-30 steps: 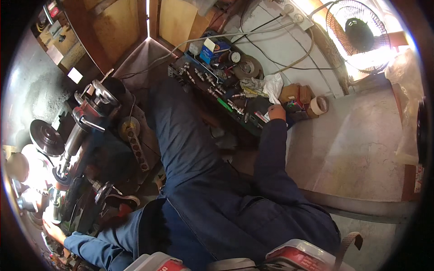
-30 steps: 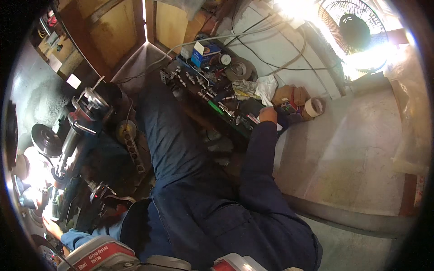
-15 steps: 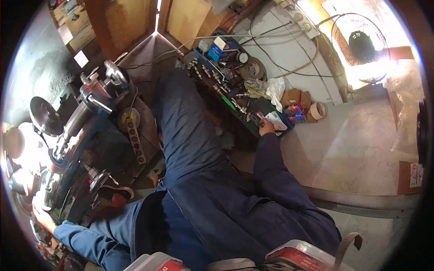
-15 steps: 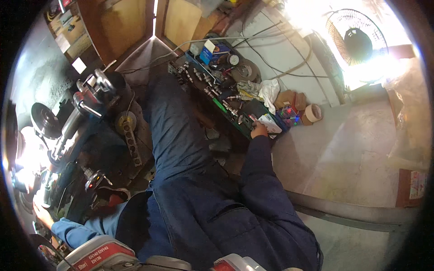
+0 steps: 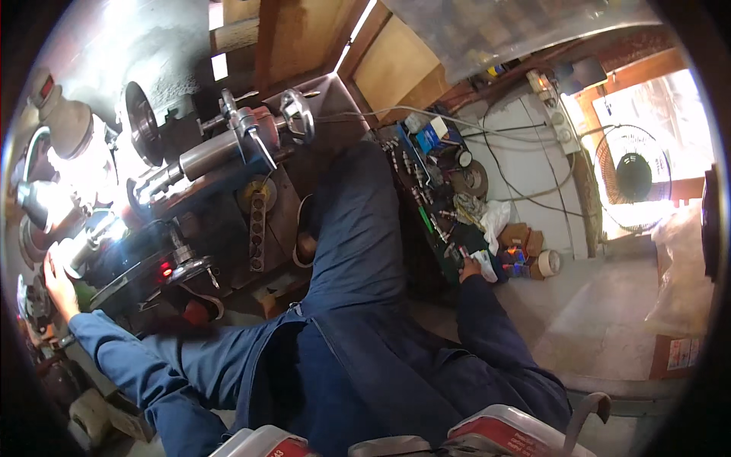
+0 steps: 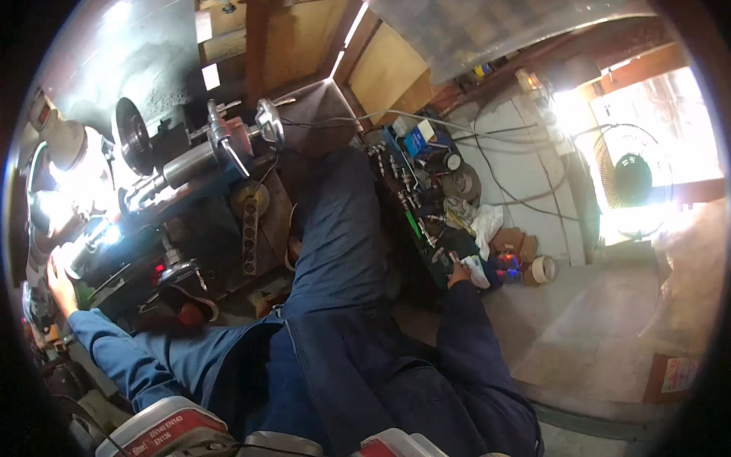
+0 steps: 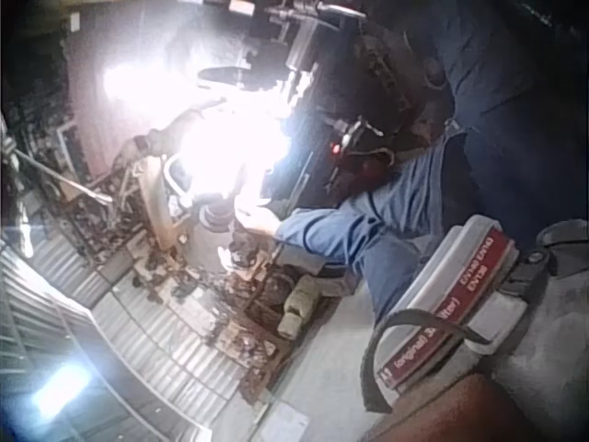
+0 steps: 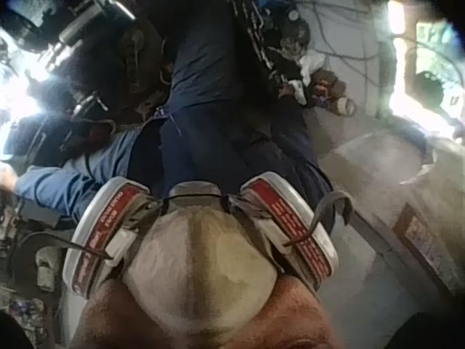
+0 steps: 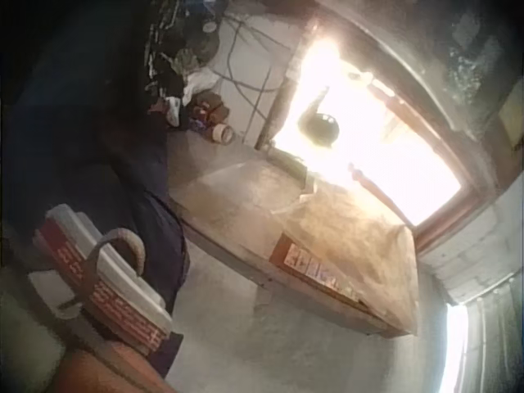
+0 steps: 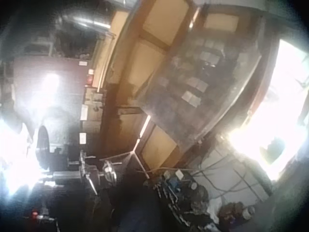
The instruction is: Sharpening a multi-bladed metal part using a grinding machine and measuring with a digital caliper.
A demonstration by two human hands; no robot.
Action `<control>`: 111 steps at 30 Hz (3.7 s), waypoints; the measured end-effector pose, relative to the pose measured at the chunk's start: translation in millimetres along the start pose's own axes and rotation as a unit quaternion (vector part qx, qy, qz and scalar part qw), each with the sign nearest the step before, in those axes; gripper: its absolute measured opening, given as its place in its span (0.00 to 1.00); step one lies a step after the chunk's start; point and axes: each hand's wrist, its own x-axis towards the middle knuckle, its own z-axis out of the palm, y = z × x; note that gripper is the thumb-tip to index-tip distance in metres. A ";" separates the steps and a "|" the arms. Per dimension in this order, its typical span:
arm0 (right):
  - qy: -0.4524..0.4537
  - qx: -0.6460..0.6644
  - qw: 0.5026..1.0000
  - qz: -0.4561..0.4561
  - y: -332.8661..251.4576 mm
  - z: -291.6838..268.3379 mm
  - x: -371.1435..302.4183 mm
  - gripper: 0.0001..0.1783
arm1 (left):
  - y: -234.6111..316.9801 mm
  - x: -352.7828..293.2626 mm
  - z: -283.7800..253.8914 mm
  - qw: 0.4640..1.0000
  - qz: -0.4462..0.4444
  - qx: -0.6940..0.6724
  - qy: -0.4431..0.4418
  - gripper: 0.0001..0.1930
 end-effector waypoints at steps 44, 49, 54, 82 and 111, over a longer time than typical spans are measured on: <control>0.425 0.052 0.777 -0.461 -372.3 -543.0 -39.3 0.22 | 87.4 -32.6 7.5 0.995 -0.021 0.015 0.093 0.14; 0.405 0.025 0.783 -0.471 -406.0 -548.7 -50.9 0.23 | 83.1 -32.2 9.9 0.996 -0.017 -0.023 0.087 0.16; 0.396 0.030 0.775 -0.492 -430.8 -547.4 -51.2 0.23 | 84.2 -35.0 8.8 0.996 0.006 -0.013 0.086 0.16; 0.154 0.559 0.815 0.015 -474.9 -390.8 54.2 0.22 | 98.1 -33.4 4.4 0.984 0.047 -0.011 0.170 0.14; 0.195 0.392 0.895 -0.089 -496.5 -437.6 66.3 0.27 | 91.6 -32.3 3.7 0.984 0.050 -0.038 0.168 0.12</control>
